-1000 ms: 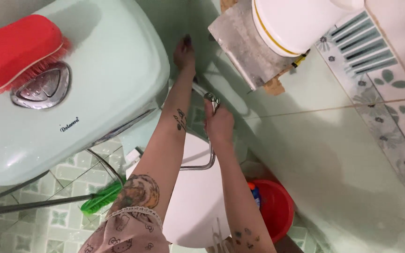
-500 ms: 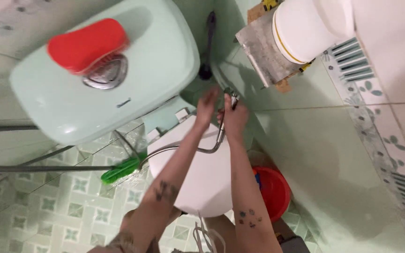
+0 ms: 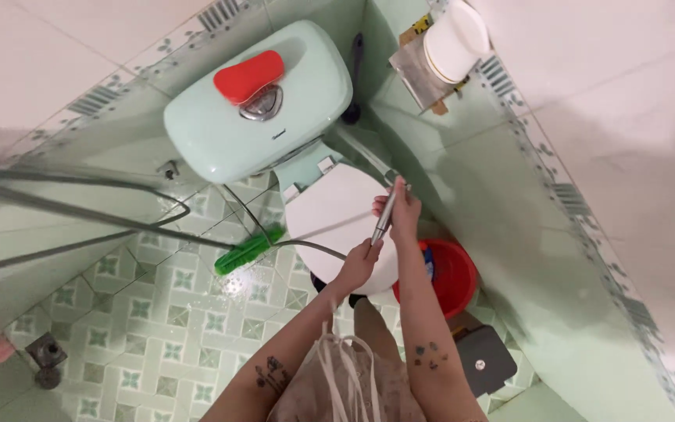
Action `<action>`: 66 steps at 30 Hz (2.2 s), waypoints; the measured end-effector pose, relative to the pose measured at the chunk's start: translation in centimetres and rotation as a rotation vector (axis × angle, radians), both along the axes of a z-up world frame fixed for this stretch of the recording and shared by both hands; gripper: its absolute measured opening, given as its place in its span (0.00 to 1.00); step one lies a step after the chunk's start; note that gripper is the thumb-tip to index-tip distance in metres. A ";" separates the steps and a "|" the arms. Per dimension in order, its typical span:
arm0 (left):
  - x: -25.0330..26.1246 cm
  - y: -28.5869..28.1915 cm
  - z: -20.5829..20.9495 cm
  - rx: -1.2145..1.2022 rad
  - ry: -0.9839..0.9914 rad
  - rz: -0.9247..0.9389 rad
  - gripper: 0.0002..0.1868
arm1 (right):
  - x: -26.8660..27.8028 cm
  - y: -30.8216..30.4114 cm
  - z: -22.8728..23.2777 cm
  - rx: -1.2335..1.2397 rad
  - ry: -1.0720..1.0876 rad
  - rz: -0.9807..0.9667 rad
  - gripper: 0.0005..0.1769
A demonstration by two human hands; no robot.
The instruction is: The person scrubs the toilet bowl with a purple toilet brush, then uses a handheld bidet sprayer to rinse the brush and the toilet surfaces. They wipe the toilet tank and seat with a red sponge while spraying water, then rinse the interior bowl again.
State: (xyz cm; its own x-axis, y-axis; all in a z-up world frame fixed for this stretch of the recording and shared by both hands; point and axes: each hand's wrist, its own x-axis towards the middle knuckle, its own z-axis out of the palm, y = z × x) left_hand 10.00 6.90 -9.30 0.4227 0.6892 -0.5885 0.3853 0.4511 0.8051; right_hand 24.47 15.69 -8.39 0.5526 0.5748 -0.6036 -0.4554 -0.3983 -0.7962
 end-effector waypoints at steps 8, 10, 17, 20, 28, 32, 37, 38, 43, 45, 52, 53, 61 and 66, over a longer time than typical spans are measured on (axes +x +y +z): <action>1.9 -6.0 9.8 0.133 -0.015 -0.217 0.32 | 3.7 -10.0 9.1 0.267 0.555 0.053 0.29; 2.1 -7.3 12.3 0.163 -0.019 -0.254 0.33 | 4.2 -11.7 7.5 0.256 0.484 0.071 0.30; -1.5 -15.7 13.9 0.196 -0.002 -0.172 0.32 | -1.6 -17.4 8.4 0.217 0.299 0.362 0.31; -2.8 -20.1 12.1 0.237 -0.015 -0.030 0.29 | -3.3 -20.2 8.4 0.246 0.287 0.423 0.29; -2.7 -29.0 7.5 0.440 0.131 0.179 0.27 | -5.4 -26.1 8.6 0.285 0.254 0.625 0.30; -3.4 -30.3 6.2 0.506 0.132 0.249 0.25 | -6.7 -26.7 7.6 0.355 0.149 0.596 0.29; -6.4 -31.0 6.5 0.443 0.111 0.309 0.22 | -9.0 -28.1 9.5 0.313 0.023 0.653 0.28; -7.1 -30.7 6.4 0.423 0.104 0.306 0.21 | -9.6 -27.9 9.5 0.299 -0.008 0.735 0.28; -10.3 -28.6 6.2 0.202 -0.129 0.433 0.28 | -14.5 -27.1 9.3 0.323 -0.036 0.796 0.28; -12.1 -26.2 6.9 0.186 -0.204 0.469 0.29 | -16.8 -25.6 10.3 0.345 -0.058 0.789 0.29; -22.3 -16.8 5.6 0.256 0.050 0.458 0.22 | -25.1 -16.3 11.0 0.194 -0.337 1.063 0.33; -23.9 -15.3 6.0 0.268 0.079 0.454 0.22 | -25.8 -14.2 9.5 0.148 -0.350 1.118 0.37; -31.4 -7.1 9.0 0.286 -0.208 0.557 0.10 | -33.2 -5.4 14.2 0.183 0.688 0.516 0.45; -32.3 -3.5 10.8 0.135 -0.519 0.575 0.10 | -32.5 3.5 14.3 0.225 1.109 0.192 0.34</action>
State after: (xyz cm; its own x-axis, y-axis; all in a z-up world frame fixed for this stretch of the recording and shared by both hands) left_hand -22.35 3.38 1.47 0.1755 0.9346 -0.3093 -0.3194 0.3513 0.8801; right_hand -8.05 19.17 5.92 -0.3276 0.7488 -0.5762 -0.8980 -0.4363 -0.0563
